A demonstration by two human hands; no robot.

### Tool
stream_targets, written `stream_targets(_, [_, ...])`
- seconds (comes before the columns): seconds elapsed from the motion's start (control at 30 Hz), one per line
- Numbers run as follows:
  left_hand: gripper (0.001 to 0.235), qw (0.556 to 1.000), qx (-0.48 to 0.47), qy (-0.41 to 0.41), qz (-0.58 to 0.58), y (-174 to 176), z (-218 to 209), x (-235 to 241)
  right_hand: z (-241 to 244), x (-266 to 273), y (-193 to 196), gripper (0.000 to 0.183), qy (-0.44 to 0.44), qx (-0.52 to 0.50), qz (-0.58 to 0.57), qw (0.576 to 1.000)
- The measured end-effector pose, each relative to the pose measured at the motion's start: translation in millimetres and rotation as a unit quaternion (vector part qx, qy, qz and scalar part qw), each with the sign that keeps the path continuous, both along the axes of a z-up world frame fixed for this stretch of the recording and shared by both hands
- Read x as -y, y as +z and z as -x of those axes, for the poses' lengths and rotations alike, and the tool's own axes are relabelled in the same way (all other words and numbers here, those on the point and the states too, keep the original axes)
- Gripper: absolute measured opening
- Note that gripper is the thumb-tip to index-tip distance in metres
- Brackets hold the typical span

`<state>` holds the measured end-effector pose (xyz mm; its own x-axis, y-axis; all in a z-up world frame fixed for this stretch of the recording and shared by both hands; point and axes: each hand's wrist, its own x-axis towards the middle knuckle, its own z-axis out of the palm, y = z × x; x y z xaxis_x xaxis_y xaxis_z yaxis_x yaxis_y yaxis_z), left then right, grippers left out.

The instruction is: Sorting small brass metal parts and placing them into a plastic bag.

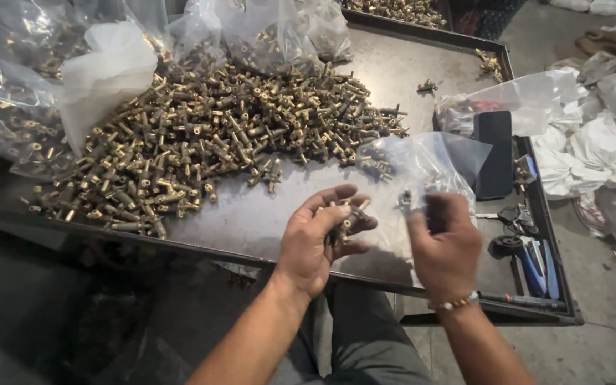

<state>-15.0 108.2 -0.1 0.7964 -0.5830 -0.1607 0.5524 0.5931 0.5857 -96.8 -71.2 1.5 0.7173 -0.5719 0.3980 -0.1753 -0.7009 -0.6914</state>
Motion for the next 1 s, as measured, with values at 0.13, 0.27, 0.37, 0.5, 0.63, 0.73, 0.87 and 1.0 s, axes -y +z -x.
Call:
stream_targets(0.13, [0.046, 0.997, 0.043, -0.066, -0.013, 19.8, -0.7, 17.0, 16.7, 3.1, 15.8, 0.023, 0.014, 0.083, -0.051, 0.995])
stream_targets(0.27, [0.049, 0.986, 0.078, -0.126, -0.081, 16.8, -6.9, 64.5, 28.1, 3.3, 25.1, 0.027, 0.041, 0.122, -0.061, 0.990])
stream_targets(0.37, [0.050, 0.980, 0.090, -0.100, -0.145, 12.1, -13.9, 102.1, 36.3, -2.3, 28.2, 0.029, 0.037, 0.096, 0.005, 0.995])
stream_targets(0.5, [0.043, 0.947, 0.135, -0.020, -0.290, 16.7, -24.6, 129.3, 44.4, 1.0, 24.8, 0.015, 0.078, 0.000, 0.103, 0.992])
stream_targets(0.63, [0.036, 0.915, 0.167, 0.023, -0.366, 13.4, -23.6, 147.8, 46.0, 6.8, 32.0, 0.030, 0.123, 0.000, 0.101, 0.987])
stream_targets(0.73, [0.032, 0.926, 0.173, 0.050, -0.331, 11.0, -18.9, 154.9, 42.8, 12.6, 33.8, 0.042, 0.076, -0.054, 0.170, 0.981])
stream_targets(0.87, [0.028, 0.938, 0.169, 0.022, -0.302, 6.0, -14.8, 162.9, 30.3, 6.1, 56.3, 0.052, 0.014, -0.116, 0.157, 0.981])
stream_targets(1.0, [0.022, 0.969, 0.112, -0.024, -0.218, -7.6, -18.1, 164.9, 27.7, 24.6, 47.6, 0.053, 0.008, -0.142, 0.118, 0.983])
